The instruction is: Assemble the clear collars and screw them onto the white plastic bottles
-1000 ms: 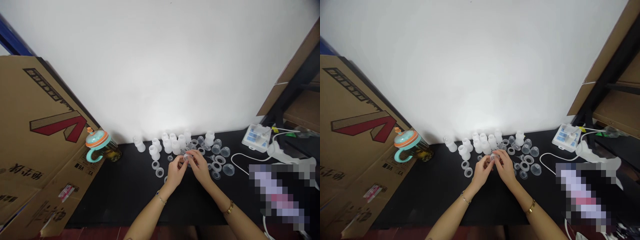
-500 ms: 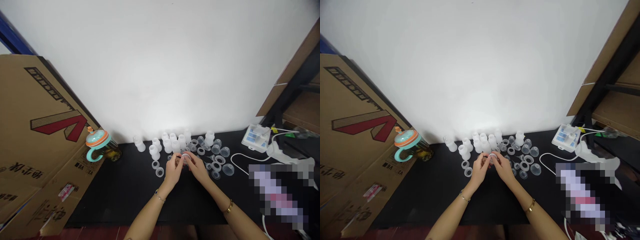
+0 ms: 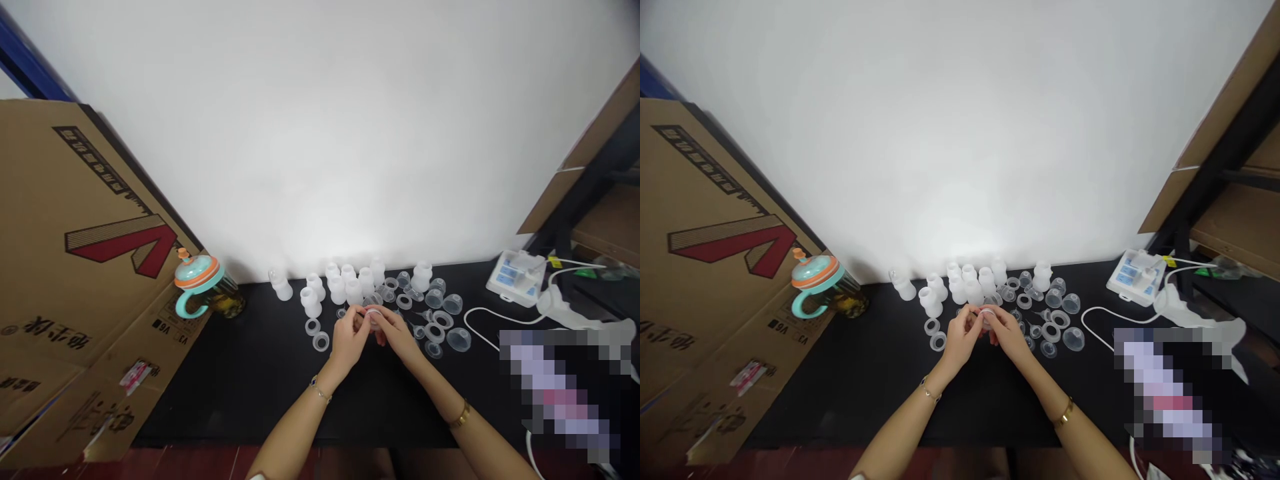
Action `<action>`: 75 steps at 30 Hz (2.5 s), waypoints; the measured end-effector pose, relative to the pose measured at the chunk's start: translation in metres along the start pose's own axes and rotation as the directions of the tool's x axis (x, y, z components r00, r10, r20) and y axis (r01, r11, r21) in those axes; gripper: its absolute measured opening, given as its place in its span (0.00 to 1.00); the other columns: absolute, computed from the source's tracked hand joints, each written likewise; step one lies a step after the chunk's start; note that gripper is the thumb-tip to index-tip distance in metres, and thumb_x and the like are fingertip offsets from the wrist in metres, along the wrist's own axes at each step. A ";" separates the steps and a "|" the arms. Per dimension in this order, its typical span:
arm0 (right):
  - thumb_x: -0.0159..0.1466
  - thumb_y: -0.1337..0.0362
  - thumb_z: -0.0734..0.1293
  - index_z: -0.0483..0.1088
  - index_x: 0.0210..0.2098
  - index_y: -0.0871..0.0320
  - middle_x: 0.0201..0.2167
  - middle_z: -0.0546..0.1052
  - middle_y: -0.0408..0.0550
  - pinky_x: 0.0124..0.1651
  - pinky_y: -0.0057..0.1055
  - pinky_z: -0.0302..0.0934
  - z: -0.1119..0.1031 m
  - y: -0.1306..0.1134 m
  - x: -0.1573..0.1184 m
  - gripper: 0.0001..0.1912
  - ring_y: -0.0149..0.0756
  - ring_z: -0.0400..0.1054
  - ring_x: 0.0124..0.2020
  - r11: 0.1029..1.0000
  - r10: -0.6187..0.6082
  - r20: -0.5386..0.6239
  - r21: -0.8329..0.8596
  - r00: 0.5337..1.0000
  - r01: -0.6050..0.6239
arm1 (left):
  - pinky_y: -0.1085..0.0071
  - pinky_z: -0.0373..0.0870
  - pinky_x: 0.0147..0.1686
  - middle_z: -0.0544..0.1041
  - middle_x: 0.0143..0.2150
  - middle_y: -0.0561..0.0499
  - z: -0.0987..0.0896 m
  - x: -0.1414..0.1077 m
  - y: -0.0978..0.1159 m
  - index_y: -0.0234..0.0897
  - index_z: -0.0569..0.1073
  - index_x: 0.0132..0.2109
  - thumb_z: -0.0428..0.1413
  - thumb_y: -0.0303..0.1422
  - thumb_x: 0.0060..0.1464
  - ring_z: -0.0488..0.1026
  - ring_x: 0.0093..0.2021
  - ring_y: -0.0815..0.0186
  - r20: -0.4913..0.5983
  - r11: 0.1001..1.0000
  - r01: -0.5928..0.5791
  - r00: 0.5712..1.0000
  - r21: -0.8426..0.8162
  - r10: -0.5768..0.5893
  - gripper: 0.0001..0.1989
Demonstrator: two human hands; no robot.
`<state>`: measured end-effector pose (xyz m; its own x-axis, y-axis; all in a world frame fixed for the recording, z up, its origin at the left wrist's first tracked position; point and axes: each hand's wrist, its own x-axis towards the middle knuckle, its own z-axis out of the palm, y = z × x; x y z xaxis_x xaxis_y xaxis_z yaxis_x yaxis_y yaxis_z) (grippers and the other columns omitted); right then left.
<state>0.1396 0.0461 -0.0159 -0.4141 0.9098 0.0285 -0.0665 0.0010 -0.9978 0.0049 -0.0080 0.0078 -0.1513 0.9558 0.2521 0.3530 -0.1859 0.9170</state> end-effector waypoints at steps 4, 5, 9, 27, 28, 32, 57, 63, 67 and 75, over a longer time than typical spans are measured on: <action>0.60 0.45 0.68 0.76 0.45 0.60 0.19 0.72 0.40 0.16 0.24 0.54 0.001 -0.004 0.000 0.26 0.29 0.62 0.15 0.998 0.044 -0.005 0.038 0.999 -0.044 | 0.74 0.64 0.28 0.73 0.24 0.56 0.000 0.000 -0.001 0.38 0.72 0.40 0.52 0.41 0.65 0.72 0.25 0.67 -0.004 1.000 -0.004 1.000 0.017 0.004 0.11; 0.60 0.45 0.68 0.76 0.45 0.60 0.19 0.72 0.40 0.16 0.24 0.54 0.001 -0.005 -0.001 0.25 0.29 0.62 0.15 0.998 0.051 -0.007 0.044 0.999 -0.051 | 0.73 0.64 0.28 0.74 0.24 0.56 0.000 0.000 -0.001 0.38 0.72 0.40 0.52 0.41 0.65 0.72 0.25 0.67 -0.005 1.000 -0.003 1.000 0.022 0.003 0.11; 0.59 0.45 0.68 0.76 0.46 0.59 0.19 0.72 0.40 0.16 0.24 0.55 0.002 -0.007 -0.002 0.26 0.29 0.62 0.15 0.995 0.078 0.000 0.067 0.997 -0.078 | 0.74 0.64 0.28 0.74 0.24 0.56 0.000 0.001 -0.002 0.38 0.72 0.41 0.53 0.40 0.64 0.72 0.25 0.67 -0.010 0.999 0.001 1.000 0.039 -0.001 0.10; 0.58 0.46 0.73 0.77 0.47 0.58 0.23 0.74 0.42 0.22 0.26 0.55 -0.001 -0.016 -0.009 0.26 0.28 0.62 0.19 0.975 0.137 0.076 0.167 0.988 -0.148 | 0.74 0.57 0.26 0.65 0.21 0.60 0.000 0.000 -0.002 0.40 0.68 0.35 0.54 0.37 0.60 0.63 0.22 0.70 -0.045 0.986 -0.046 0.998 0.162 0.054 0.07; 0.58 0.46 0.73 0.77 0.47 0.58 0.22 0.74 0.41 0.22 0.26 0.56 -0.001 -0.016 -0.009 0.26 0.28 0.62 0.19 0.975 0.136 0.080 0.166 0.987 -0.148 | 0.74 0.57 0.26 0.65 0.21 0.60 0.000 0.000 -0.002 0.40 0.68 0.36 0.54 0.37 0.60 0.63 0.22 0.70 -0.044 0.985 -0.048 0.997 0.164 0.056 0.07; 0.58 0.46 0.73 0.77 0.47 0.57 0.23 0.74 0.42 0.22 0.26 0.56 -0.002 -0.015 -0.009 0.26 0.29 0.62 0.19 0.975 0.132 0.081 0.168 0.988 -0.144 | 0.74 0.57 0.26 0.64 0.21 0.60 0.001 0.000 -0.003 0.40 0.67 0.35 0.54 0.36 0.60 0.63 0.22 0.70 -0.047 0.985 -0.053 0.997 0.162 0.061 0.07; 0.59 0.41 0.68 0.74 0.46 0.58 0.18 0.70 0.37 0.18 0.25 0.56 0.003 -0.007 -0.002 0.28 0.29 0.63 0.15 0.993 0.094 0.024 0.068 0.995 -0.095 | 0.73 0.62 0.28 0.74 0.23 0.56 0.000 0.001 -0.004 0.39 0.70 0.37 0.54 0.40 0.62 0.71 0.24 0.67 -0.070 0.993 0.012 0.998 0.117 -0.004 0.09; 0.59 0.43 0.68 0.74 0.44 0.57 0.19 0.72 0.39 0.17 0.25 0.55 0.001 -0.004 0.000 0.24 0.29 0.63 0.14 0.998 0.052 0.031 0.038 0.998 -0.054 | 0.72 0.65 0.30 0.76 0.25 0.55 -0.001 0.000 -0.001 0.40 0.69 0.38 0.53 0.41 0.64 0.74 0.26 0.65 -0.036 0.990 0.016 0.999 0.143 -0.011 0.10; 0.59 0.45 0.69 0.75 0.44 0.57 0.19 0.73 0.40 0.17 0.26 0.54 0.000 -0.002 0.000 0.24 0.30 0.62 0.15 0.999 0.036 0.018 0.029 0.999 -0.037 | 0.72 0.65 0.29 0.76 0.24 0.55 -0.001 0.000 -0.002 0.40 0.69 0.37 0.53 0.39 0.63 0.74 0.25 0.65 -0.023 0.992 0.013 1.000 0.124 -0.010 0.08; 0.62 0.45 0.67 0.77 0.43 0.57 0.15 0.68 0.39 0.19 0.27 0.53 -0.001 -0.003 -0.003 0.23 0.31 0.61 0.15 0.995 -0.046 -0.006 -0.085 0.999 0.045 | 0.74 0.64 0.29 0.72 0.24 0.57 0.000 0.000 -0.006 0.40 0.67 0.35 0.53 0.39 0.62 0.71 0.25 0.67 -0.030 0.996 0.017 0.999 0.089 -0.014 0.09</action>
<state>0.1417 0.0438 -0.0129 -0.4049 0.9114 0.0737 -0.0081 0.0771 -0.9970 0.0032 -0.0070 0.0025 -0.1837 0.9512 0.2479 0.4308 -0.1488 0.8901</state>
